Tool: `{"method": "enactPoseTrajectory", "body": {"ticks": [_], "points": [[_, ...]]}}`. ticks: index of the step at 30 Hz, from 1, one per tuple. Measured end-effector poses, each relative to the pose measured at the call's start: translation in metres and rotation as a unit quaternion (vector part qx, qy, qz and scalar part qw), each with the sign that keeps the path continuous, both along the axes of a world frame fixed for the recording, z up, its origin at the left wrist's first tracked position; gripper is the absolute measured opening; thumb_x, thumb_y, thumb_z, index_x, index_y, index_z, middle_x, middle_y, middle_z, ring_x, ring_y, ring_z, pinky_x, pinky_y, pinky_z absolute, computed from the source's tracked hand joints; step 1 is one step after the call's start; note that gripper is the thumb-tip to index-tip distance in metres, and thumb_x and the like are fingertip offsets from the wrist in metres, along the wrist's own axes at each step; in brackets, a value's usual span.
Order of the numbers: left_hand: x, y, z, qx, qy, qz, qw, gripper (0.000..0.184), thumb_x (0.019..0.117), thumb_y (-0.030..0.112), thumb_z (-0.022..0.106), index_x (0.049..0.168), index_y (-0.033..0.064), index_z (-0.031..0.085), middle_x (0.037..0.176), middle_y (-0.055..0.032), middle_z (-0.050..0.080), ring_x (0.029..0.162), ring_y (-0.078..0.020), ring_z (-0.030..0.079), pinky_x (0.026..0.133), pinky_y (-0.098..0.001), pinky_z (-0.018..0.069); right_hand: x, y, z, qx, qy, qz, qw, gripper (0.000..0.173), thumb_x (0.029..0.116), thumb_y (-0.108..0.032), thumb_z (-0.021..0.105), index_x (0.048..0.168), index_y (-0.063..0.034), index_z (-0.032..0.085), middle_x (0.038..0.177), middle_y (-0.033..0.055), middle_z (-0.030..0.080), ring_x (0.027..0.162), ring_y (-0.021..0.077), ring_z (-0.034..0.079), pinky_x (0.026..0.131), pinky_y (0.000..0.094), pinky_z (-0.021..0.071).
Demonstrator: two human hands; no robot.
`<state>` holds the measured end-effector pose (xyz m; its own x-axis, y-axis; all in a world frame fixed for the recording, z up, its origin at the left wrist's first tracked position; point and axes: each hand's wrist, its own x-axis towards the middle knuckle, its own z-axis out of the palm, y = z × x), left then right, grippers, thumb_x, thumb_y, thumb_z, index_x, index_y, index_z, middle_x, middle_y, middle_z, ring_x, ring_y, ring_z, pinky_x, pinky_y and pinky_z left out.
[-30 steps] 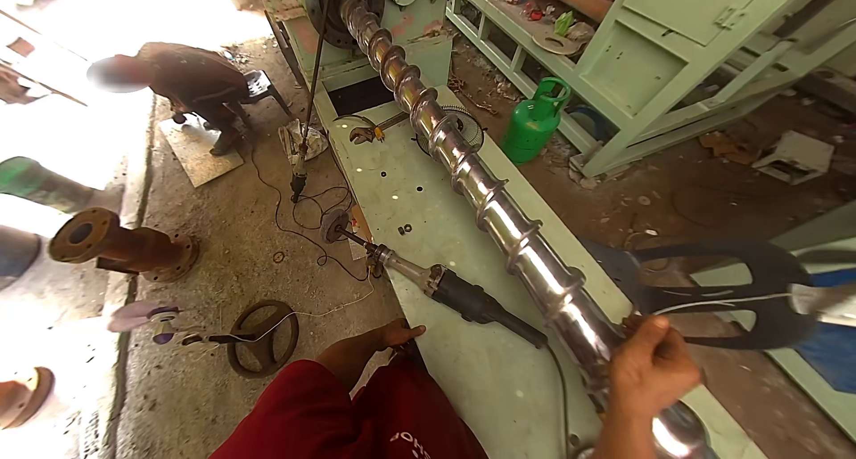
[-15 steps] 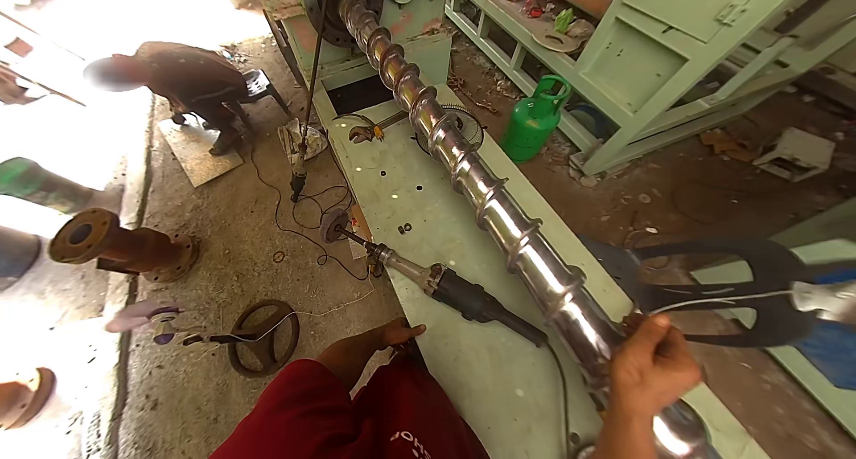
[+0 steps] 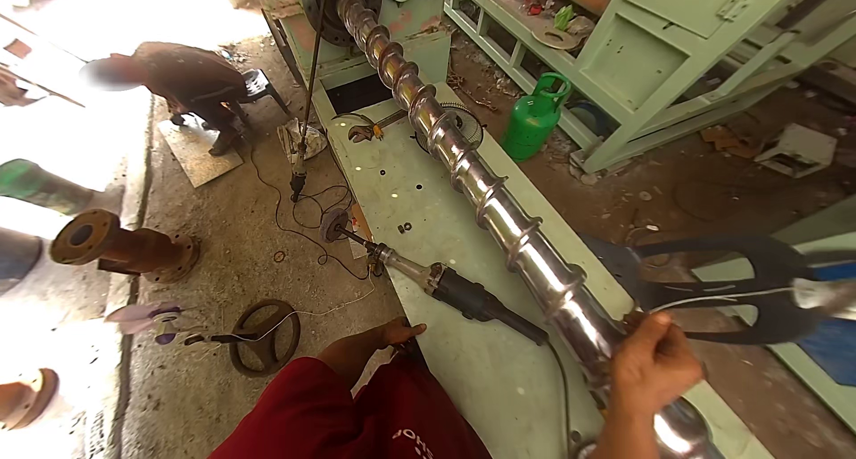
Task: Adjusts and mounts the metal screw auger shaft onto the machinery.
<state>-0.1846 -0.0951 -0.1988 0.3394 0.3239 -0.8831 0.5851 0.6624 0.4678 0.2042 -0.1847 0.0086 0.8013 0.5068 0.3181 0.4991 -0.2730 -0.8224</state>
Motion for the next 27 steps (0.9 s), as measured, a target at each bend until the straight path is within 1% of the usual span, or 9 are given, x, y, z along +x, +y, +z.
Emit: {"method": "enactPoseTrajectory", "body": {"ticks": [3, 7, 27], "points": [[0.0002, 0.0006, 0.0002, 0.001, 0.004, -0.001, 1.0, 0.067, 0.1019, 0.055, 0.059, 0.138, -0.001, 0.05, 0.118, -0.0216, 0.068, 0.101, -0.0294, 0.071, 0.089, -0.0465, 0.0595, -0.0002, 0.0004, 0.0005, 0.0, 0.004, -0.001, 1.0, 0.046, 0.1114, -0.029, 0.045, 0.096, 0.0051, 0.071, 0.084, 0.0105, 0.071, 0.079, 0.0063, 0.068, 0.077, 0.0265, 0.056], [0.0003, 0.0001, 0.0017, 0.004, -0.002, 0.0, 1.0, 0.065, 0.1022, 0.054, 0.059, 0.136, -0.0013, 0.052, 0.116, -0.0214, 0.069, 0.099, -0.0297, 0.072, 0.088, -0.047, 0.0601, 0.0007, 0.0004, -0.0011, 0.004, 0.009, 0.001, 1.0, 0.045, 0.1114, -0.029, 0.045, 0.098, 0.0052, 0.071, 0.085, 0.0109, 0.071, 0.079, 0.0066, 0.067, 0.078, 0.0264, 0.0558], [0.0007, 0.0004, 0.0029, 0.001, -0.007, 0.002, 1.0, 0.065, 0.102, 0.054, 0.059, 0.136, -0.001, 0.053, 0.115, -0.0205, 0.069, 0.099, -0.0283, 0.072, 0.088, -0.0462, 0.0597, 0.0018, 0.0001, -0.0026, 0.01, 0.008, 0.002, 1.0, 0.044, 0.1112, -0.027, 0.045, 0.097, 0.0054, 0.071, 0.084, 0.0106, 0.071, 0.078, 0.0061, 0.068, 0.076, 0.0253, 0.0562]]}}
